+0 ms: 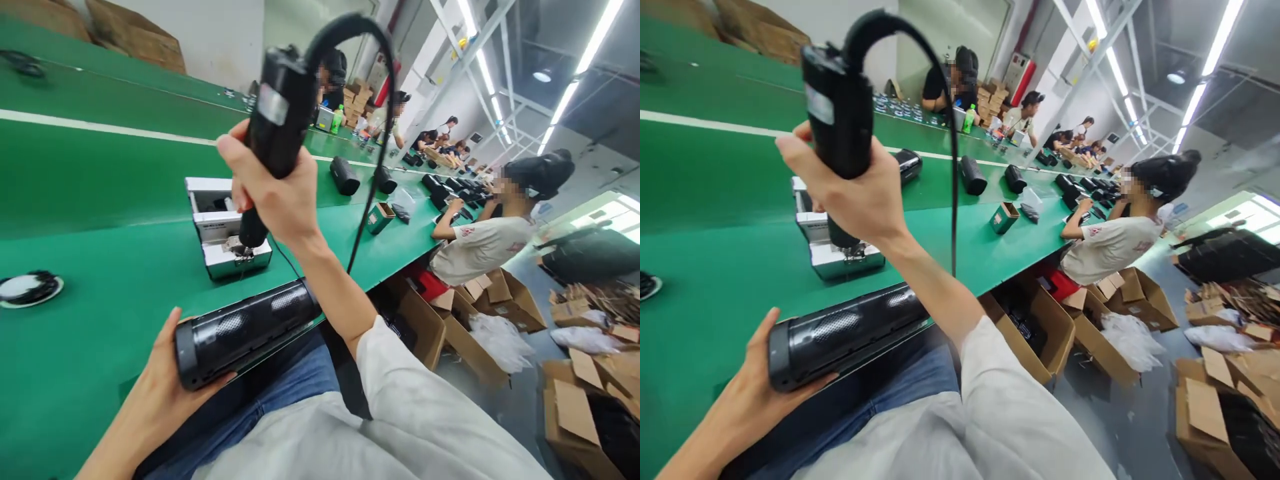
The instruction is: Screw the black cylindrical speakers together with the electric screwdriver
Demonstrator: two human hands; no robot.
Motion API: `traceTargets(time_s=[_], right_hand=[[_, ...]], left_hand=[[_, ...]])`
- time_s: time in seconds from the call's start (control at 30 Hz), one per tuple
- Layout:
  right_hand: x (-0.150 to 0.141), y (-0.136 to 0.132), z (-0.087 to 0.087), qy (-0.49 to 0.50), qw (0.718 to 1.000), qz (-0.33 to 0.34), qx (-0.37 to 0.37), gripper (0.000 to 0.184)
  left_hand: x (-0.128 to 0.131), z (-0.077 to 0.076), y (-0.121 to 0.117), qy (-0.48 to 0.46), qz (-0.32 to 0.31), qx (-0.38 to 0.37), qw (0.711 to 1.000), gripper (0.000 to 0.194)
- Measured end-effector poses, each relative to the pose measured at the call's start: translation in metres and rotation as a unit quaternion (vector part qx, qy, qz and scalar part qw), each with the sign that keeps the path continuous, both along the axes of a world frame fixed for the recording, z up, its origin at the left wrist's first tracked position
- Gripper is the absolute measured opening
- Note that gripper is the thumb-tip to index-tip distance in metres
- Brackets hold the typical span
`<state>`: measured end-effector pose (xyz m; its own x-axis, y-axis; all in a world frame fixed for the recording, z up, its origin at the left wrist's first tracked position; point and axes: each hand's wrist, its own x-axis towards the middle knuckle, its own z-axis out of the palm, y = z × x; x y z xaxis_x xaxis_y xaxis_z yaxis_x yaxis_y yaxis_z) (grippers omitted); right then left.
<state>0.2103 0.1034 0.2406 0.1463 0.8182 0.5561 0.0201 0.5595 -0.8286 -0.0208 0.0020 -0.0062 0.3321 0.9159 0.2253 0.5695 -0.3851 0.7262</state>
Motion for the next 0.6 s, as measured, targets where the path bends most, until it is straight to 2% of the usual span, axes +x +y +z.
traceTargets(time_s=[0.13,0.27,0.43,0.6], right_hand=[[-0.018,-0.029,0.018,0.04,0.998,0.019,0.048,0.034],[-0.035,-0.037,0.022,0.092,0.987,0.04,0.123,0.01],[-0.047,-0.042,0.024,0.06,0.989,0.051,0.127,0.014],[-0.058,-0.042,0.02,0.086,0.983,0.121,0.111,0.01]], left_hand=[[0.0,0.006,-0.007,-0.012,-0.053,-0.005,0.998,0.129],[0.0,0.011,-0.007,-0.045,-0.09,-0.02,0.995,0.137],[0.0,0.015,-0.009,-0.072,-0.099,-0.02,0.992,0.144],[0.001,0.016,-0.009,-0.076,-0.092,-0.027,0.993,0.146]])
